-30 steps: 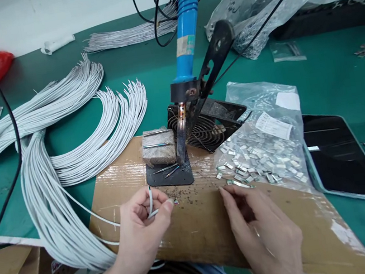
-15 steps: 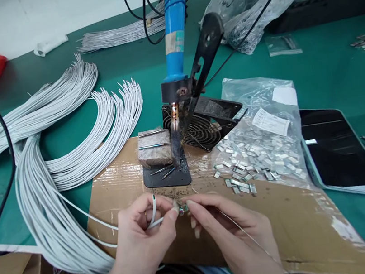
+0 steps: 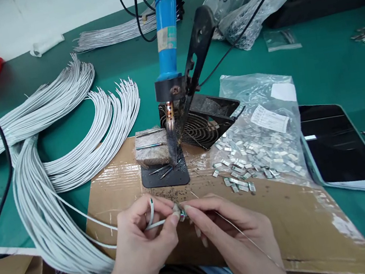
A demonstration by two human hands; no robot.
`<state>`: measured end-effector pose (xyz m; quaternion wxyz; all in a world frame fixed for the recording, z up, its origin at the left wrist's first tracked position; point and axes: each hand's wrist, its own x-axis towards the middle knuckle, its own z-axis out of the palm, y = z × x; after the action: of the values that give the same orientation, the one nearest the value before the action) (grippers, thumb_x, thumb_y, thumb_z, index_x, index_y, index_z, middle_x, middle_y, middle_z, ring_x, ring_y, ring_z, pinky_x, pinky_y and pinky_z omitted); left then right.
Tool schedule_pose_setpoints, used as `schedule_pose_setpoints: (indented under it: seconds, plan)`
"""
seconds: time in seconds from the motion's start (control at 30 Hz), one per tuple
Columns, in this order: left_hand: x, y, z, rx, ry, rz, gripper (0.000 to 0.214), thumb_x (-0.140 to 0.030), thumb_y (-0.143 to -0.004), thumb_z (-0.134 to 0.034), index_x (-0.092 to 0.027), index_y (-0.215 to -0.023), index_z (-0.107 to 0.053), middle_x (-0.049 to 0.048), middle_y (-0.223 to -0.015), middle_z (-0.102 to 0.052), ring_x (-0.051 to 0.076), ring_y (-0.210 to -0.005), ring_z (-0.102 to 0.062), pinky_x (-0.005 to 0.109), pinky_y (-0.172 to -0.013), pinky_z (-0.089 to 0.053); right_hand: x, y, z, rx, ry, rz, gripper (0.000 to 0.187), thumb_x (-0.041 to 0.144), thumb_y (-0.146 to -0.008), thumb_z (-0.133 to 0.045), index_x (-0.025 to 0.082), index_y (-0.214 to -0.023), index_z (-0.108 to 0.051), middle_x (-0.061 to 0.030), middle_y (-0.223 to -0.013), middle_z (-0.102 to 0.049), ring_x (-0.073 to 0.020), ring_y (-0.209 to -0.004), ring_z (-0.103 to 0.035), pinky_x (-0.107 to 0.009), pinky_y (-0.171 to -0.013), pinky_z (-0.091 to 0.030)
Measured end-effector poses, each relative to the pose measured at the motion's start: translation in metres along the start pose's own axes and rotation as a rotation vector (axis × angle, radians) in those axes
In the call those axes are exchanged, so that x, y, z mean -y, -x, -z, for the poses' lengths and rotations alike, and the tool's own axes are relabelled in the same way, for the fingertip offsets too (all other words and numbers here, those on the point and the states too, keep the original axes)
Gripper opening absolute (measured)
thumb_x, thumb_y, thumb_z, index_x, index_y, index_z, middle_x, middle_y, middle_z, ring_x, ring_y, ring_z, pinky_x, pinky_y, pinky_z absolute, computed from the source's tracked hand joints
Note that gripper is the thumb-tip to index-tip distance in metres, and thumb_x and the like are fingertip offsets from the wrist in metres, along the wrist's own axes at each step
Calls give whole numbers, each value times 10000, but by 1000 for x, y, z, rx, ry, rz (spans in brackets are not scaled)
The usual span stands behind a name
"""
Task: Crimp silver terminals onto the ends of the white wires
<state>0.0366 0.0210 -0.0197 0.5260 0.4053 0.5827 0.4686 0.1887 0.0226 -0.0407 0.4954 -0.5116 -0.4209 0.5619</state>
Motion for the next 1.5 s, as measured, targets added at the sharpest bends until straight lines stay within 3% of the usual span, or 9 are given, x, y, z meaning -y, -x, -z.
schedule_pose_setpoints:
  seconds: [0.53,0.7,0.83,0.93,1.07,1.17,1.23,1.37,1.5]
  plan:
    - [-2,0,0,44,7,2,171,-92,-834,-747,-169,-693,-689,36,-796,-754,130,-703,-695,177,-655,-563,-1,-1,2,7,22,26,106,250,-878,-792,309,-894,-878,14,-645,-664,-111,-539,-577,-194,-465,-429]
    - [-1,-1,-1,52,44,20,180,-82,-843,-733,-171,-695,-682,21,-784,-743,115,-698,-684,165,-670,-563,0,4,-2,-79,97,19,123,340,-911,-761,273,-889,-863,6,-681,-628,-120,-560,-532,-220,-498,-430]
    - [-1,-6,-1,6,16,30,158,-96,-840,-750,-168,-707,-703,30,-823,-751,111,-706,-689,142,-637,-547,0,11,-8,-168,159,47,365,430,-1077,-473,243,-1096,-786,3,-740,-592,-126,-566,-511,-237,-528,-446]
    - [0,-10,-2,-27,1,13,159,-97,-830,-755,-166,-695,-705,35,-821,-752,114,-711,-692,133,-617,-539,1,15,-9,-215,228,13,299,384,-1096,-433,265,-1266,-648,41,-715,-625,-125,-559,-518,-231,-555,-442]
    - [0,-15,-3,-55,6,-10,148,-97,-819,-757,-164,-696,-706,41,-810,-752,122,-720,-693,143,-628,-548,0,12,-3,-213,342,46,173,370,-1074,-477,265,-995,-589,52,-685,-606,-131,-577,-521,-237,-581,-426]
    - [0,-18,-4,-83,17,-4,146,-104,-813,-760,-163,-693,-702,39,-821,-749,110,-678,-669,139,-589,-534,-2,4,4,-112,378,212,300,281,-1058,-506,240,-762,-487,37,-704,-525,-120,-589,-483,-223,-559,-412]
    - [0,-21,-4,-100,25,1,149,-96,-811,-760,-164,-692,-700,33,-826,-746,102,-675,-664,129,-580,-528,-2,0,4,-65,351,274,265,231,-1046,-527,235,-781,-514,16,-837,-604,-119,-731,-589,-204,-671,-468]
    - [-5,-26,-7,-116,48,-15,145,-73,-797,-758,-164,-700,-703,22,-830,-751,91,-677,-676,112,-590,-530,3,-1,-7,-130,275,211,182,192,-1016,-587,253,-845,-575,3,-1200,-713,-137,-1110,-699,-215,-965,-486]
    - [-11,-31,-10,-134,40,-3,135,-59,-747,-772,-150,-681,-698,33,-813,-754,94,-682,-693,107,-598,-543,8,0,-19,-192,231,181,185,164,-969,-650,261,-820,-600,12,-1166,-775,-115,-1092,-739,-154,-916,-538]
